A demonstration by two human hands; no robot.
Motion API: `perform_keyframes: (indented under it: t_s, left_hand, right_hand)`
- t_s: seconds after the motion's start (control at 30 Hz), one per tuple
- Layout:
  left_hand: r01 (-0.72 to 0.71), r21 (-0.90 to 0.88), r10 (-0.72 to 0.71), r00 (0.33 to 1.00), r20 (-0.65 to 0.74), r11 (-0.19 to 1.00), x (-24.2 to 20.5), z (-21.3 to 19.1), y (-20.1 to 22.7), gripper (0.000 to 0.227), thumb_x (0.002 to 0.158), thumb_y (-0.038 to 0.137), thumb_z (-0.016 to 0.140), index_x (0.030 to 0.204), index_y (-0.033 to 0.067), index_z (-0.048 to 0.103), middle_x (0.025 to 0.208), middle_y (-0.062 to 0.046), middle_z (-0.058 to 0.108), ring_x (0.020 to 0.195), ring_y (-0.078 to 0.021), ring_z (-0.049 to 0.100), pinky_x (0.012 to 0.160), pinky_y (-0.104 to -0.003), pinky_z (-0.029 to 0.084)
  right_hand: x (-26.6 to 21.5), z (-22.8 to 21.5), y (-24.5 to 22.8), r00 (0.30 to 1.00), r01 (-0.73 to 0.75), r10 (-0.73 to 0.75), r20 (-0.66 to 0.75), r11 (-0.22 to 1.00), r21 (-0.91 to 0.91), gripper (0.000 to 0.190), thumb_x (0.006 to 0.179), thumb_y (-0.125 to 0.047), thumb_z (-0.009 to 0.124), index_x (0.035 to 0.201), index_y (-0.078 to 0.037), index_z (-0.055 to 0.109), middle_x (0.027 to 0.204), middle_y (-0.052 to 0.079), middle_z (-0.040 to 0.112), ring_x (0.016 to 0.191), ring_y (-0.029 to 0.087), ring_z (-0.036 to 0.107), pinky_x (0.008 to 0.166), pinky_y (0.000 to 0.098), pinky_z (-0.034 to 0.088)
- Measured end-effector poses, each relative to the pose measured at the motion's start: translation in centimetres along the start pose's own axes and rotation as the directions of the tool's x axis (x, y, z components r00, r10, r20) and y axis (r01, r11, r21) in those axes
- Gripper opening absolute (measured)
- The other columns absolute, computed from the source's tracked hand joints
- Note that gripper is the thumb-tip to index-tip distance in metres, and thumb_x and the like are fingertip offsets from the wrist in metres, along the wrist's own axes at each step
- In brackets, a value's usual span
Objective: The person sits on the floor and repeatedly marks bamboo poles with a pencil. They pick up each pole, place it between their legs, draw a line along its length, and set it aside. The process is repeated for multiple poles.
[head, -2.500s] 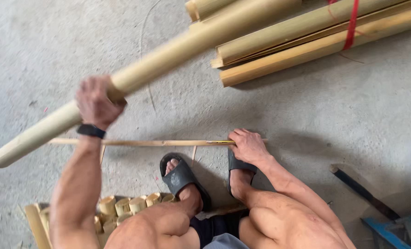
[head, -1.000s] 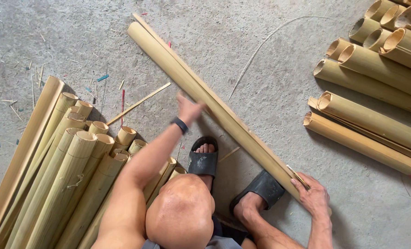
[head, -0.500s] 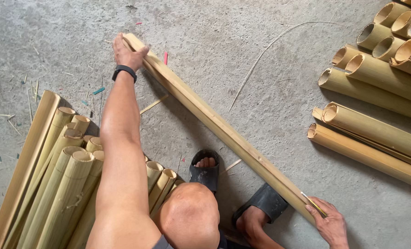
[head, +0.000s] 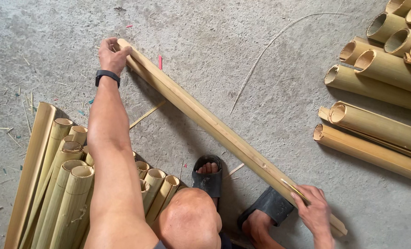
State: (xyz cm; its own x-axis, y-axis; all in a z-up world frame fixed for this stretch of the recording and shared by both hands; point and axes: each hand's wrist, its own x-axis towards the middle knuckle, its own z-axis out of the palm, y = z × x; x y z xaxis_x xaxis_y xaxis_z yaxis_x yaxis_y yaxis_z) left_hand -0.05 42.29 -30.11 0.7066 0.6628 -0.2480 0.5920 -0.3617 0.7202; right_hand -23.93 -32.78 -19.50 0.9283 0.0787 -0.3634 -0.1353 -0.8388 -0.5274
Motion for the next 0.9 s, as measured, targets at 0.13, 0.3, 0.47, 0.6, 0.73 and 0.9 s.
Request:
perform_keyframes:
  t_s: [0.13, 0.3, 0.47, 0.6, 0.73, 0.9]
  left_hand:
    - [-0.008, 0.003, 0.008, 0.999, 0.037, 1.000, -0.6, -0.3, 1.9, 0.054, 0.084, 0.018, 0.086, 0.128, 0.0051, 0.057, 0.119, -0.014, 0.067, 0.105, -0.0211, 0.068, 0.091, -0.035, 0.060]
    - [0.014, 0.077, -0.020, 0.997, 0.081, 0.997, -0.8, -1.2, 3.0, 0.054, 0.087, 0.021, 0.087, 0.129, 0.0061, 0.057, 0.119, -0.015, 0.066, 0.103, -0.0214, 0.069, 0.088, -0.034, 0.060]
    - [0.138, 0.117, -0.149, 0.984, 0.096, 0.984, -1.3, -1.4, 5.2, 0.052, 0.084, 0.020, 0.084, 0.125, 0.0070, 0.055, 0.118, -0.015, 0.065, 0.100, -0.0226, 0.069, 0.079, -0.038, 0.062]
    - [0.096, 0.177, -0.108, 0.992, 0.059, 0.979, -2.2, -0.9, 5.7, 0.048, 0.089, 0.024, 0.077, 0.128, 0.0100, 0.053, 0.121, -0.014, 0.063, 0.106, -0.0256, 0.067, 0.090, -0.041, 0.059]
    - [-0.453, 0.536, 0.496, 0.865, 0.072, 0.712, -5.7, 2.3, 6.8, 0.053, 0.093, 0.025, 0.077, 0.135, 0.0005, 0.053, 0.132, -0.021, 0.060, 0.124, -0.0356, 0.056, 0.110, -0.047, 0.044]
    - [-0.842, 0.016, 0.531, 0.354, 0.770, 0.538, -24.6, 13.5, 9.3, 0.081, 0.068, 0.043, 0.091, 0.135, 0.0096, 0.060, 0.124, -0.019, 0.065, 0.114, -0.0409, 0.060, 0.097, -0.054, 0.048]
  right_hand:
    - [1.8, 0.7, -2.6, 0.998, 0.057, -0.057, -0.017, 0.998, 0.025, 0.022, 0.086, -0.017, 0.076, 0.108, -0.014, 0.078, 0.106, 0.001, 0.073, 0.101, 0.021, 0.067, 0.088, 0.0351, 0.054]
    - [2.1, 0.9, -3.4, 0.996, 0.082, -0.083, -0.029, 0.996, -0.033, 0.026, 0.085, -0.020, 0.076, 0.110, -0.014, 0.078, 0.106, 0.002, 0.072, 0.102, 0.023, 0.065, 0.089, 0.0372, 0.054]
    - [2.5, 2.2, -4.3, 0.999, 0.030, -0.031, -0.028, 0.998, -0.046, 0.025, 0.086, -0.023, 0.076, 0.110, -0.017, 0.079, 0.102, 0.002, 0.070, 0.099, 0.024, 0.064, 0.085, 0.0380, 0.054]
    - [2.8, 2.7, -4.1, 0.998, 0.026, -0.027, -0.049, 0.999, -0.025, 0.022, 0.087, -0.023, 0.077, 0.108, -0.017, 0.081, 0.099, 0.004, 0.068, 0.097, 0.026, 0.064, 0.085, 0.0391, 0.054]
    - [3.1, 2.7, -3.2, 0.997, 0.068, -0.066, -0.050, 0.997, 0.031, 0.019, 0.086, -0.023, 0.079, 0.103, -0.014, 0.080, 0.100, 0.005, 0.068, 0.097, 0.026, 0.064, 0.086, 0.0395, 0.054]
    - [2.2, 2.8, -2.5, 0.995, 0.080, -0.079, -0.053, 0.997, 0.020, 0.020, 0.086, -0.024, 0.080, 0.103, -0.014, 0.081, 0.099, 0.007, 0.067, 0.097, 0.028, 0.063, 0.087, 0.0402, 0.053]
